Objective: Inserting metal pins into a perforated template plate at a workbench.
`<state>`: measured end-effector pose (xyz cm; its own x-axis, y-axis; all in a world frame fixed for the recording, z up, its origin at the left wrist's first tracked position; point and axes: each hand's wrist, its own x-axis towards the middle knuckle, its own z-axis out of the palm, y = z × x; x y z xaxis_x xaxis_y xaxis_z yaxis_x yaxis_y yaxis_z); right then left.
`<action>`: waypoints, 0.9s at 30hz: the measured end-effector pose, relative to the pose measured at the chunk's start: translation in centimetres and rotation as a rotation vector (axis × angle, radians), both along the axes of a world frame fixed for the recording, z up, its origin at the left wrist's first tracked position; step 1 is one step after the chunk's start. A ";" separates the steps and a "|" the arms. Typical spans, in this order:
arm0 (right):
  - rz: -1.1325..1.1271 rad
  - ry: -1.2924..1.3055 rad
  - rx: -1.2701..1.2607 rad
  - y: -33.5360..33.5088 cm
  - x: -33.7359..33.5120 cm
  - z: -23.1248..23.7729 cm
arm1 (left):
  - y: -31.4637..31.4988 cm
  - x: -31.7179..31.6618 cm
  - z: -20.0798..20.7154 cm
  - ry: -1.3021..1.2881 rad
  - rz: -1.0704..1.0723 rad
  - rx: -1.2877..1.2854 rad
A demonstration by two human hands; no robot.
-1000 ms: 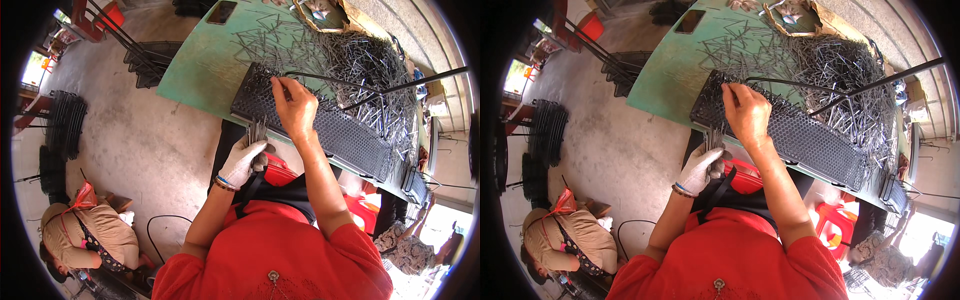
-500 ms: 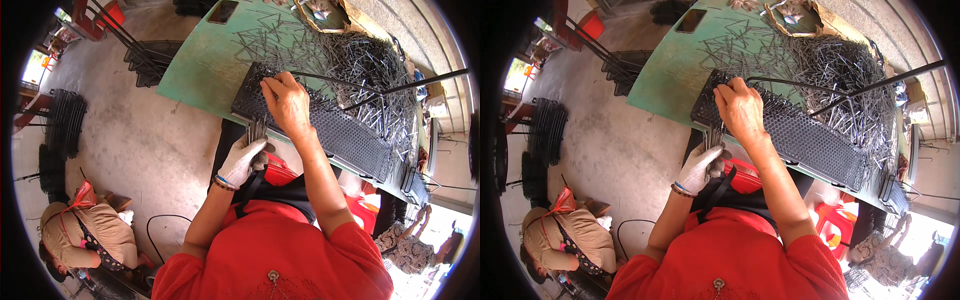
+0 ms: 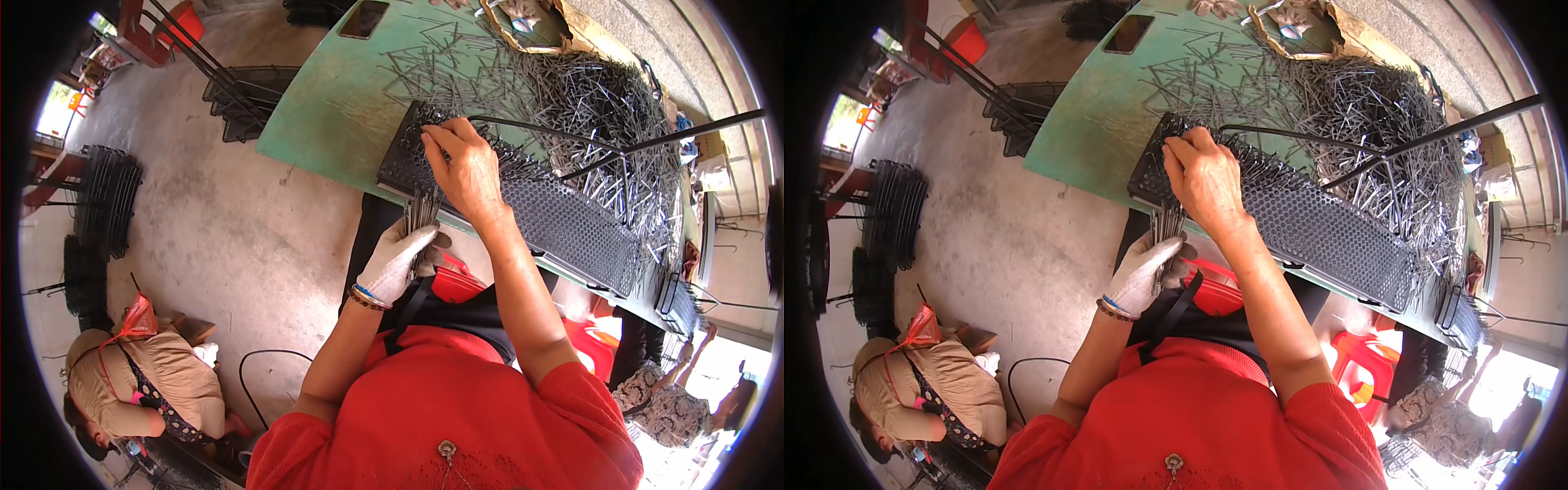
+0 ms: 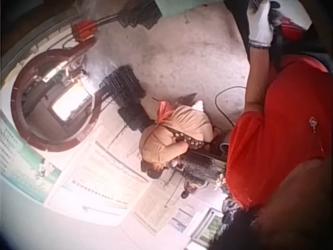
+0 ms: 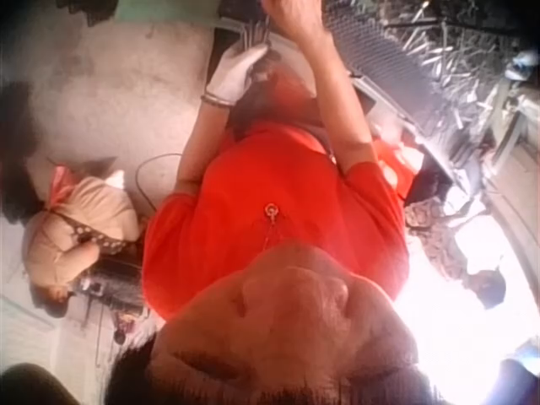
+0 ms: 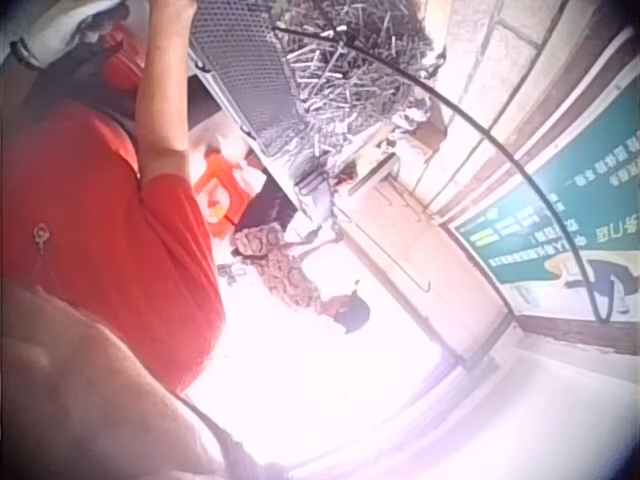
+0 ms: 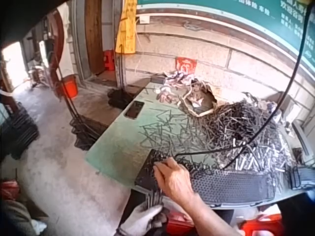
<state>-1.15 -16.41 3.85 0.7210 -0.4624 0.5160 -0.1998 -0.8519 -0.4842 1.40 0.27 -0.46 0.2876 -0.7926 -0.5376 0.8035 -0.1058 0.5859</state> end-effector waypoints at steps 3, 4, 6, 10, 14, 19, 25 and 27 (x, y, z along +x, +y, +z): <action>-0.014 -0.045 0.008 -0.1 0.0 -0.4 | 0.0 0.1 0.5 -0.021 -0.015 0.013; -0.014 -0.046 0.008 -0.2 -0.1 -0.4 | 0.0 0.1 0.5 -0.022 -0.015 0.013; 0.013 -0.016 0.034 -0.2 -0.3 -0.5 | 0.0 0.1 0.5 -0.035 -0.021 0.010; 0.038 -0.026 0.020 0.0 -0.4 -0.4 | -0.1 -0.2 0.9 -0.026 0.002 0.033; 0.041 0.063 -0.054 -0.2 -0.2 0.0 | 0.0 -0.3 0.4 -0.006 0.000 -0.018; 0.064 0.118 -0.132 -0.3 0.0 -0.2 | 0.1 -0.3 -0.2 -0.015 -0.012 -0.009; 0.032 0.056 -0.013 0.0 -0.5 -0.3 | 0.2 -0.4 0.1 -0.015 -0.006 -0.008; 0.081 -0.013 0.011 0.0 -0.6 -0.4 | 0.2 -0.5 0.0 -0.027 -0.006 -0.003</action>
